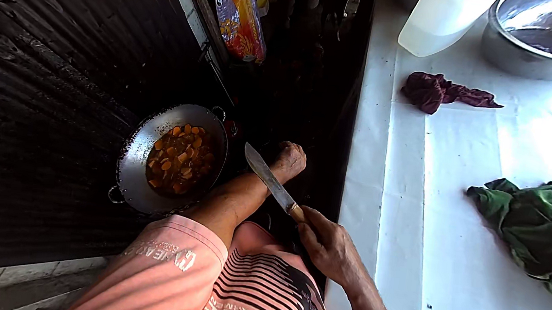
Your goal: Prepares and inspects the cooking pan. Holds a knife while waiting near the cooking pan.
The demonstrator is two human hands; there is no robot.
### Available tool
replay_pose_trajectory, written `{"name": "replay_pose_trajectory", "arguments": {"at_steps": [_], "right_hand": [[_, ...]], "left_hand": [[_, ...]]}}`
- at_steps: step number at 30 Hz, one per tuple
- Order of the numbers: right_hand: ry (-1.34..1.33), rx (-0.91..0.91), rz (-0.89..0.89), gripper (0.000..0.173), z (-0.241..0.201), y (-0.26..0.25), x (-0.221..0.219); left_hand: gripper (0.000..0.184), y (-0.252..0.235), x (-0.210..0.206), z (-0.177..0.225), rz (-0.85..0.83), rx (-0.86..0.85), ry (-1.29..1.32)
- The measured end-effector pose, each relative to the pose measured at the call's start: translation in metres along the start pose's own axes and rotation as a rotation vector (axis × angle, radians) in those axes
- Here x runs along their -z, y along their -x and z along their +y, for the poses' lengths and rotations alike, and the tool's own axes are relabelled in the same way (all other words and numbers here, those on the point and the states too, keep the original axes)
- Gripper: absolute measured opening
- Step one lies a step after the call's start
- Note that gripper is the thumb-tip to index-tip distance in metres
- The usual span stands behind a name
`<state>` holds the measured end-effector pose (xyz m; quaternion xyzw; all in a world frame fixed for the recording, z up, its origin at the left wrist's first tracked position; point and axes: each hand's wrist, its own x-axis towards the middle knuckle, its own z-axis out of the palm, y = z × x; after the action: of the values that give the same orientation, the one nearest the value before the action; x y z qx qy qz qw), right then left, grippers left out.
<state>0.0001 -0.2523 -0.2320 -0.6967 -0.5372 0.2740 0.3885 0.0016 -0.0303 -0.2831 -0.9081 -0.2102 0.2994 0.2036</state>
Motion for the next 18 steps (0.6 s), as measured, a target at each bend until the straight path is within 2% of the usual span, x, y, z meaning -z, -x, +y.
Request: {"name": "replay_pose_trajectory", "arguments": {"at_steps": [2, 4, 6, 10, 18], "right_hand": [[-0.055, 0.067, -0.022, 0.041, -0.006, 0.004, 0.004], [-0.130, 0.093, -0.064, 0.041, -0.007, 0.004, 0.009], [-0.133, 0.068, -0.071, 0.042, -0.005, 0.001, 0.010], [0.042, 0.049, 0.015, 0.045, -0.012, 0.000, -0.002], [-0.055, 0.253, -0.027, 0.042, -0.043, 0.014, 0.003]], "left_hand": [[0.035, 0.004, 0.003, -0.005, -0.007, -0.008, 0.001], [0.038, 0.021, 0.030, -0.012, -0.123, -0.030, -0.044], [0.039, 0.035, 0.047, -0.018, -0.161, -0.039, -0.073], [0.039, 0.041, 0.047, -0.021, -0.161, -0.042, -0.094], [0.039, 0.048, 0.035, -0.028, -0.218, -0.046, -0.167]]}}
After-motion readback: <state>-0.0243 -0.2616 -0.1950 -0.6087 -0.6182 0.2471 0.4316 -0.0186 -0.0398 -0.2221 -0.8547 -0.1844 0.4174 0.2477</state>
